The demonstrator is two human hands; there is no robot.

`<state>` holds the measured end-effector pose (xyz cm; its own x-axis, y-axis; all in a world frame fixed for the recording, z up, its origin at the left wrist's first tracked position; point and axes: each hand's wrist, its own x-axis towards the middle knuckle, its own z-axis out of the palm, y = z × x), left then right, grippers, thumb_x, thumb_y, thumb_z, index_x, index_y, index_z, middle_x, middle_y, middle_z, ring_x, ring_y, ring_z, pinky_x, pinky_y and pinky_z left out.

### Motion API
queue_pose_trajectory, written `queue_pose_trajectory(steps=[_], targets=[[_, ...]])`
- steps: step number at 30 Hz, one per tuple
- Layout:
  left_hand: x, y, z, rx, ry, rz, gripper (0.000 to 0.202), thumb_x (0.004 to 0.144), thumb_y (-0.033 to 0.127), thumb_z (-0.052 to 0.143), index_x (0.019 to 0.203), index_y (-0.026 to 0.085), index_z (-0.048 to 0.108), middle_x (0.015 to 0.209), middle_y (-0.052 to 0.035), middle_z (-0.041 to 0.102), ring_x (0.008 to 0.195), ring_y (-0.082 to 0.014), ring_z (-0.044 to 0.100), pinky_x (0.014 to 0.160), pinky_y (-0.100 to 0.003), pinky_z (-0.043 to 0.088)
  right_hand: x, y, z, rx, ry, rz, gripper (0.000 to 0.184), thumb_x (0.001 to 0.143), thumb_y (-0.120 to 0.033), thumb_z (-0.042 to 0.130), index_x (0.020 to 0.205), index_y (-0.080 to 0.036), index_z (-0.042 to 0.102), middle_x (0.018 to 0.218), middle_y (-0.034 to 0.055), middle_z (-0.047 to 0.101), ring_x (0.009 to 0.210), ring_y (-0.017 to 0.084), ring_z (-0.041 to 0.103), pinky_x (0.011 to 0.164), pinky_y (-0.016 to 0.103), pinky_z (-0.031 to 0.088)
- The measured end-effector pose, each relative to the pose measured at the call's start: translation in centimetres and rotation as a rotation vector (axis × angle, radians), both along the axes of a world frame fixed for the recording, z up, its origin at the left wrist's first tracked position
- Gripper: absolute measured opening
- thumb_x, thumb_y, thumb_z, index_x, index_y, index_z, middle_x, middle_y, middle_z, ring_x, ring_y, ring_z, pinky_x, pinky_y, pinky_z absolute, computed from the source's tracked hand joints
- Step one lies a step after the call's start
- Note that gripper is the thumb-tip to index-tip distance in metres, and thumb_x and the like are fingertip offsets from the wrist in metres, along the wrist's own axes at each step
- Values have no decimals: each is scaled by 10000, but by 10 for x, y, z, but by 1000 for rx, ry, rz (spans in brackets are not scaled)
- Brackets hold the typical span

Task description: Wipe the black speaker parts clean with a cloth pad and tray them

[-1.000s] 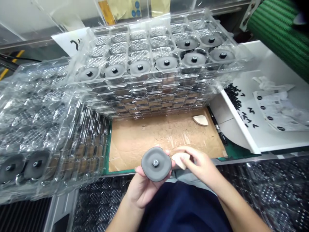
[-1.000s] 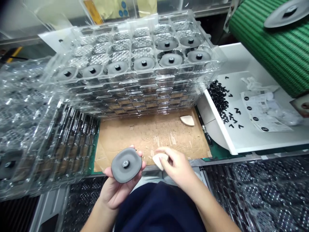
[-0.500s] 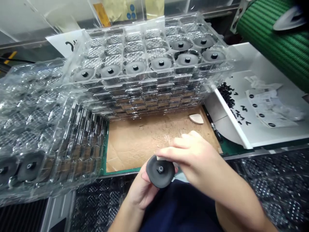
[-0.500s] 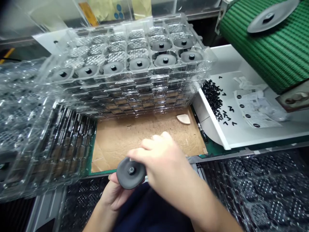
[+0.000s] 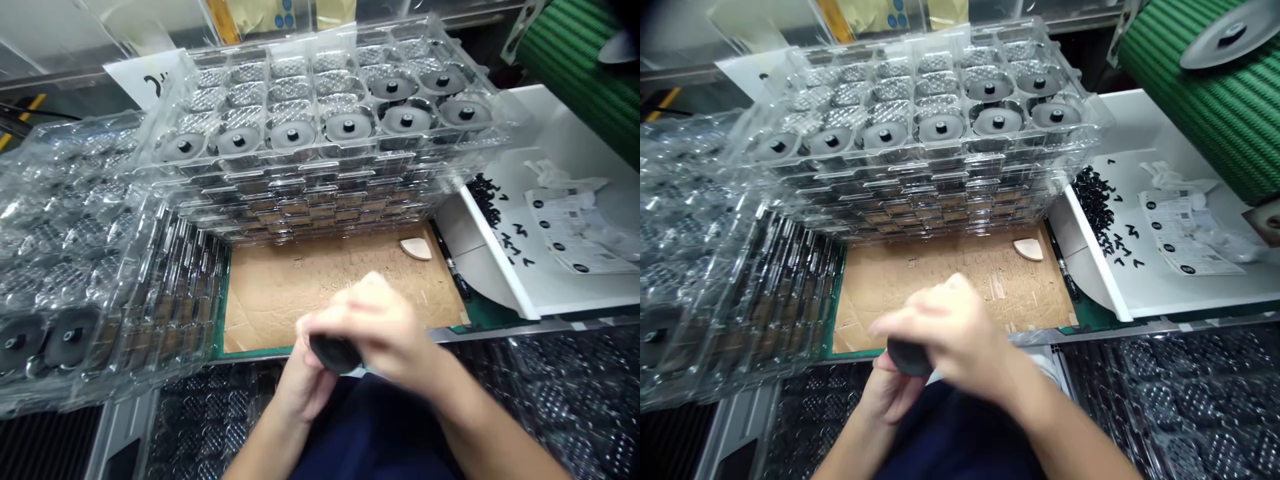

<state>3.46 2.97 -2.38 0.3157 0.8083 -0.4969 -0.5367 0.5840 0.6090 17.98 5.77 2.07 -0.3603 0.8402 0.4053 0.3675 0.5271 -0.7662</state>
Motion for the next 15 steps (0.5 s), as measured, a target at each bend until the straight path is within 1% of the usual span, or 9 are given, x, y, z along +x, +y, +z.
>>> queue_pose_trajectory(steps=[2, 3, 4, 7, 9, 11, 12, 14, 15], targets=[[-5, 3, 0, 4, -51, 35, 652, 459, 509, 824, 1051, 295, 653, 1122, -14, 652, 945, -226, 640, 863, -315, 503, 10, 3, -26, -261, 15, -171, 248, 926, -163, 440, 1005, -211, 670, 928, 23, 685, 844, 153, 607, 738, 298, 416], [-8, 4, 0, 3, -81, 55, 658, 464, 489, 829, 1072, 316, 644, 1188, -11, 630, 936, -210, 648, 858, -296, 504, 15, 2, -43, -371, -19, -246, 231, 913, -177, 470, 1017, -215, 672, 925, 29, 681, 837, 162, 611, 727, 296, 437], [-11, 4, 0, -1, -104, 73, 646, 479, 473, 829, 1079, 328, 641, 1233, -12, 612, 938, -200, 651, 853, -278, 506, 19, -1, -60, -436, -72, -260, 229, 905, -189, 485, 1023, -222, 679, 927, 34, 682, 845, 174, 615, 738, 305, 449], [-17, 6, 0, -8, -125, 108, 637, 513, 457, 818, 1101, 286, 641, 1237, -47, 613, 986, -207, 640, 857, -255, 506, 23, -19, -106, -490, -126, -211, 206, 868, -190, 526, 939, -224, 716, 874, 43, 705, 818, 205, 641, 741, 336, 475], [-17, 6, -1, -9, -132, 119, 668, 514, 466, 813, 1122, 256, 632, 1211, -63, 625, 995, -215, 636, 882, -268, 501, 22, -28, -118, -505, -111, -203, 187, 851, -198, 544, 880, -221, 727, 842, 40, 715, 782, 207, 655, 723, 334, 493], [-15, 7, -1, -5, -143, 117, 671, 519, 460, 817, 1127, 247, 630, 1198, -62, 629, 978, -215, 642, 888, -277, 503, 19, -29, -105, -515, -85, -234, 185, 867, -232, 541, 917, -221, 718, 881, 38, 717, 802, 202, 658, 725, 323, 501], [-14, 7, 0, -3, -142, 117, 654, 530, 447, 818, 1125, 249, 632, 1193, -57, 631, 976, -213, 642, 879, -272, 508, 17, -26, -90, -509, -62, -274, 192, 881, -253, 534, 963, -223, 705, 923, 37, 712, 829, 199, 654, 724, 312, 501], [-10, 5, 2, 16, -124, 141, 596, 555, 393, 826, 1106, 261, 642, 1165, -37, 644, 989, -204, 634, 855, -253, 516, 8, -21, -50, -447, -6, -375, 220, 913, -275, 505, 1062, -225, 659, 1033, 38, 686, 913, 194, 632, 728, 295, 489], [-9, 5, 3, 32, -109, 166, 565, 570, 362, 826, 1096, 267, 645, 1137, -25, 656, 996, -197, 629, 851, -241, 515, 2, -20, -30, -352, 51, -457, 204, 906, -260, 526, 1062, -225, 652, 1041, 35, 679, 913, 193, 625, 722, 292, 474]])
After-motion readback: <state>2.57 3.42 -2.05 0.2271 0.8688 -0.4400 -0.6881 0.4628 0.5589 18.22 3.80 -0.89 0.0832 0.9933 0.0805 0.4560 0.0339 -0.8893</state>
